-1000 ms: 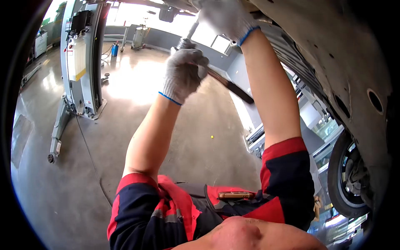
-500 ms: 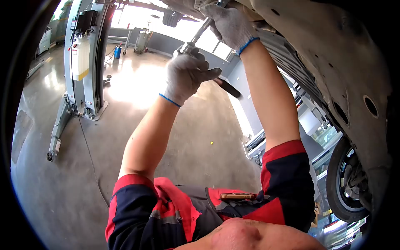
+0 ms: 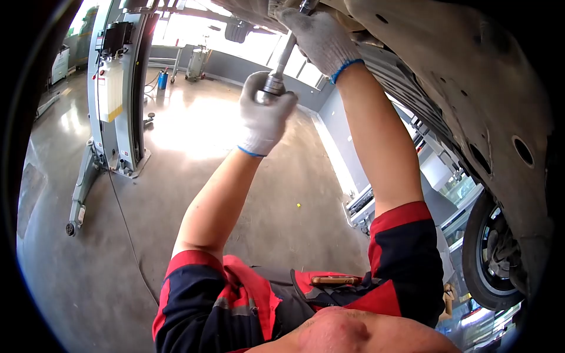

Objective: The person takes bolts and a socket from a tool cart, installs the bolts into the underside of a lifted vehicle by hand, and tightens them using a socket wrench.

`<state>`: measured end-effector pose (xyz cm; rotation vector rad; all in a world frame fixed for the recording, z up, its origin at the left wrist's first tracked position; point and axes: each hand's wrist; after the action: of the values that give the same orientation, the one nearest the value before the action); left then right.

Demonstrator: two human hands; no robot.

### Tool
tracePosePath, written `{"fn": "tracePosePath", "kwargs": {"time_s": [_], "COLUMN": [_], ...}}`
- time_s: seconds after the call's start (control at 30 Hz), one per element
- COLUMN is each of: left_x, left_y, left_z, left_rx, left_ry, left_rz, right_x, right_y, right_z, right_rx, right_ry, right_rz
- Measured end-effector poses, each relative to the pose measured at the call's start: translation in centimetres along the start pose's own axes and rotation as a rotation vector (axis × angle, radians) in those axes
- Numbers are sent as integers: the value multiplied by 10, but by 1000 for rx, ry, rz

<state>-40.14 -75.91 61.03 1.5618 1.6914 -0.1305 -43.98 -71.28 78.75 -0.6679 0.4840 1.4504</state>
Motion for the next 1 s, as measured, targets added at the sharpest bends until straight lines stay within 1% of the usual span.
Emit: {"fn": "tracePosePath", "kwargs": {"time_s": [0.03,0.07,0.1,0.13,0.17,0.2,0.23,0.27,0.3,0.33,0.37,0.4,0.43,0.47,0.5,0.53,0.57,0.6,0.63,0.67,0.7,0.73,0.77,0.8,0.83,0.87,0.93,0.97,1.0], "left_x": [-4,-22,-23,-23,-17,-29,-24,-17,-10,-12,-7,-2,-4,-19,-18,-22,-9,-17,-21,-19,-16,-13,-14,-10,-5,-19,-40,-42,-39], "left_y": [-17,-18,-14,-9,3,-4,-10,-16,-18,-20,-15,-11,-27,-35,-26,-15,0,-1,-4,-6,-3,-3,0,1,0,-30,-4,4,8], "left_z": [2,11,21,25,20,25,22,15,9,7,0,-6,-4,8,16,18,7,10,12,14,12,13,8,3,1,6,23,29,31], "left_rx": [-305,-766,-653,-540,-180,312,760,1215,1204,1075,630,185,-132,-643,-680,-712,-156,94,628,1164,1257,1205,861,513,-7,-418,-909,-903,-813], "left_ry": [16,59,-10,-82,-60,-256,-376,-482,-532,-610,-324,-37,14,63,50,40,38,-87,-262,-424,-487,-523,-319,-112,15,49,45,-1,-25], "left_rz": [-383,-865,-735,-612,-171,113,326,532,544,371,191,17,-235,-638,-673,-722,-224,-18,287,597,678,581,383,201,16,-539,-1032,-984,-946], "right_x": [-2,-5,-10,-11,-11,-9,-15,-7,0,1,-2,-6,-6,-3,-2,-4,-6,-7,-6,-2,-1,-4,-6,-9,-14,-16,1,3,3], "right_y": [3,6,11,13,13,15,24,20,9,2,5,7,8,10,7,6,6,5,4,6,7,5,0,6,17,24,6,-1,-5], "right_z": [1,2,4,3,1,-4,-8,-7,-1,4,-1,-2,-4,-6,-6,-4,-4,-4,0,-3,-6,-5,1,-2,-7,-10,-3,-2,-2], "right_rx": [123,247,264,111,-45,-205,-200,-185,-167,-142,-169,-96,-23,48,95,44,-12,-67,-142,-191,-235,-275,-266,-217,-166,-111,-225,-247,-269], "right_ry": [33,63,15,-5,-24,-52,-96,-87,-66,-39,8,76,140,199,194,146,100,51,-93,-73,-48,-12,-110,-53,0,47,0,-3,-11], "right_rz": [87,178,209,145,82,14,-12,-8,12,32,10,103,189,266,96,142,185,230,-168,-74,30,148,-43,49,138,230,139,112,82]}}
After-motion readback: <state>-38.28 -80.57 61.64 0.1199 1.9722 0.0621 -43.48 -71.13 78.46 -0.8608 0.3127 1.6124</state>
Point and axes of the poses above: each hand's wrist, its own x-axis away from the middle knuckle, its own z-axis out of the back of the hand, y = z × x, and after that the axes turned 1 degree about x, right-handed
